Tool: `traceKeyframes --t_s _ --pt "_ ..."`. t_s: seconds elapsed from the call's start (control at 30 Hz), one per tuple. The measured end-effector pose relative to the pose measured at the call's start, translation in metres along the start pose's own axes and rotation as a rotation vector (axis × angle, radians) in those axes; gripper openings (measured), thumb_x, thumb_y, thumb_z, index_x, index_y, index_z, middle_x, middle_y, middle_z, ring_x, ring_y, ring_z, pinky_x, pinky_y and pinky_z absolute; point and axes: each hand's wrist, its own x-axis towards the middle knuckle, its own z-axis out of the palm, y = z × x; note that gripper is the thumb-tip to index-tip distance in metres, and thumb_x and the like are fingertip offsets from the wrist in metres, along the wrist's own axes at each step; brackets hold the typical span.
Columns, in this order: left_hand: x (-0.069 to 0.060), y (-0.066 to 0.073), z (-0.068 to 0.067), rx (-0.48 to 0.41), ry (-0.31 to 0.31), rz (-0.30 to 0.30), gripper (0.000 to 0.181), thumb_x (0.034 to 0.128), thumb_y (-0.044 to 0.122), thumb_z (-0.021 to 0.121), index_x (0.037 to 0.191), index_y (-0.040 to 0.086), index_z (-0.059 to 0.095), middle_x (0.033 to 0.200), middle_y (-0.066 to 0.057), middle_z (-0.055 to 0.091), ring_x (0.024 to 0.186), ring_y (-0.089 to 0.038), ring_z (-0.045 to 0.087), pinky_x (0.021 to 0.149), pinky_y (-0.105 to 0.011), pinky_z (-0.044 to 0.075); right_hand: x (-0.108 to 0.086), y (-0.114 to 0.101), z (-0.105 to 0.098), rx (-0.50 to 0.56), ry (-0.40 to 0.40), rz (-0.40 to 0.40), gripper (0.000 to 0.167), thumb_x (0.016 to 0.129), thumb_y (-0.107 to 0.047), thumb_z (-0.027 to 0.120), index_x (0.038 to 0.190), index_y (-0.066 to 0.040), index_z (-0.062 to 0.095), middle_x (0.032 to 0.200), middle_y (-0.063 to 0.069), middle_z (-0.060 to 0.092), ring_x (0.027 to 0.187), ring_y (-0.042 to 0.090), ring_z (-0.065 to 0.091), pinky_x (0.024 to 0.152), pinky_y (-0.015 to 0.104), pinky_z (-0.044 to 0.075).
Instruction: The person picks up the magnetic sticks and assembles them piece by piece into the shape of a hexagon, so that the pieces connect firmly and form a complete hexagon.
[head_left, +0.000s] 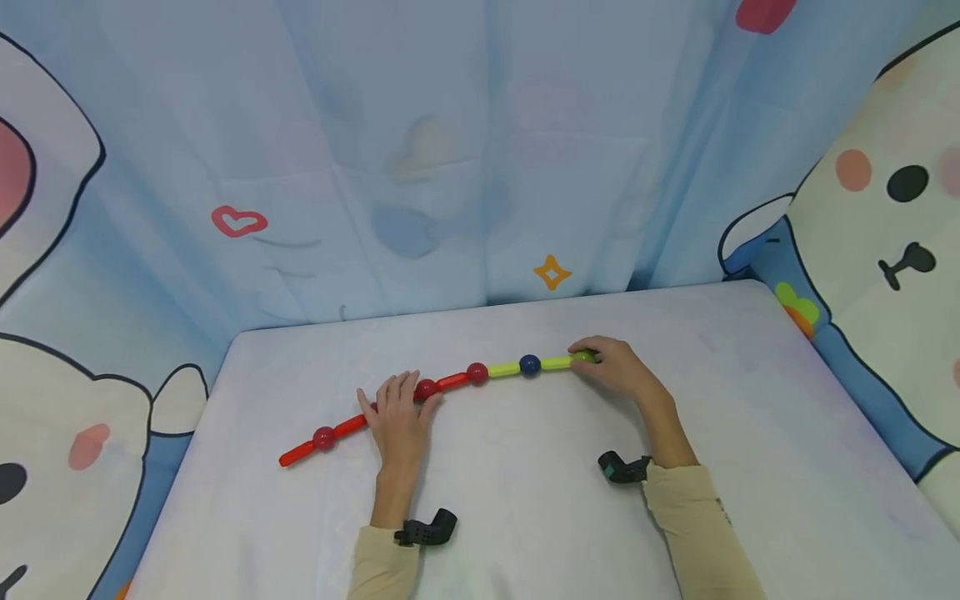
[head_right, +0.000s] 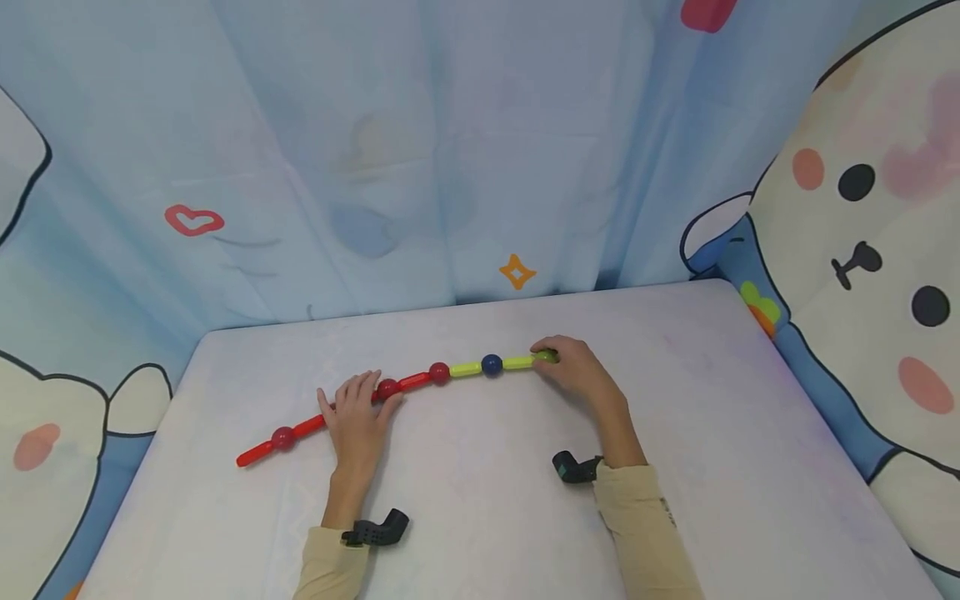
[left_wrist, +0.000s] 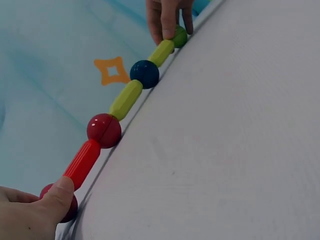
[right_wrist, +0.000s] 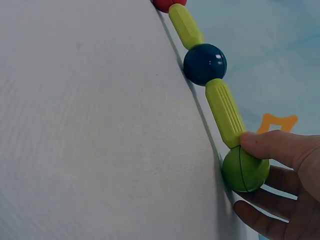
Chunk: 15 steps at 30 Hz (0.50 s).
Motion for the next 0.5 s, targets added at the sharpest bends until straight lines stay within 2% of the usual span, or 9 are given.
traceKeyframes --t_s 0.1,0.3,0.5 --pt "0.001 -0.003 -0.003 -0.017 -0.029 -0.029 0.057 0.0843 0.044 0.071 0.134 0.018 0.057 0.134 -0.008 0.059 0.129 -0.028 0.048 0.116 -0.067 0.006 -0.001 0.001 -0.004 0.007 0.004 0.007 0.033 0.094 -0.019 0.059 0.122 -0.002 0.063 0.132 0.024 0.058 0.125 0.041 0.050 0.105 0.055 0.041" --pt "0.004 -0.016 -0.012 -0.048 -0.078 -0.091 0.053 0.0861 0.042 0.070 0.131 0.016 0.059 0.131 -0.010 0.060 0.128 -0.031 0.047 0.116 -0.067 0.005 -0.006 0.008 -0.013 -0.009 0.064 0.012 0.033 0.095 -0.020 0.059 0.120 0.000 0.063 0.129 0.025 0.059 0.119 0.041 0.052 0.099 0.055 0.044" --pt "0.008 -0.029 -0.022 -0.009 -0.082 -0.077 0.057 0.0811 0.045 0.074 0.129 0.017 0.061 0.129 -0.010 0.062 0.128 -0.032 0.048 0.117 -0.066 0.004 -0.006 0.017 -0.018 -0.010 0.048 0.035 0.033 0.096 -0.018 0.058 0.123 0.001 0.061 0.132 0.025 0.057 0.124 0.043 0.051 0.102 0.056 0.043"
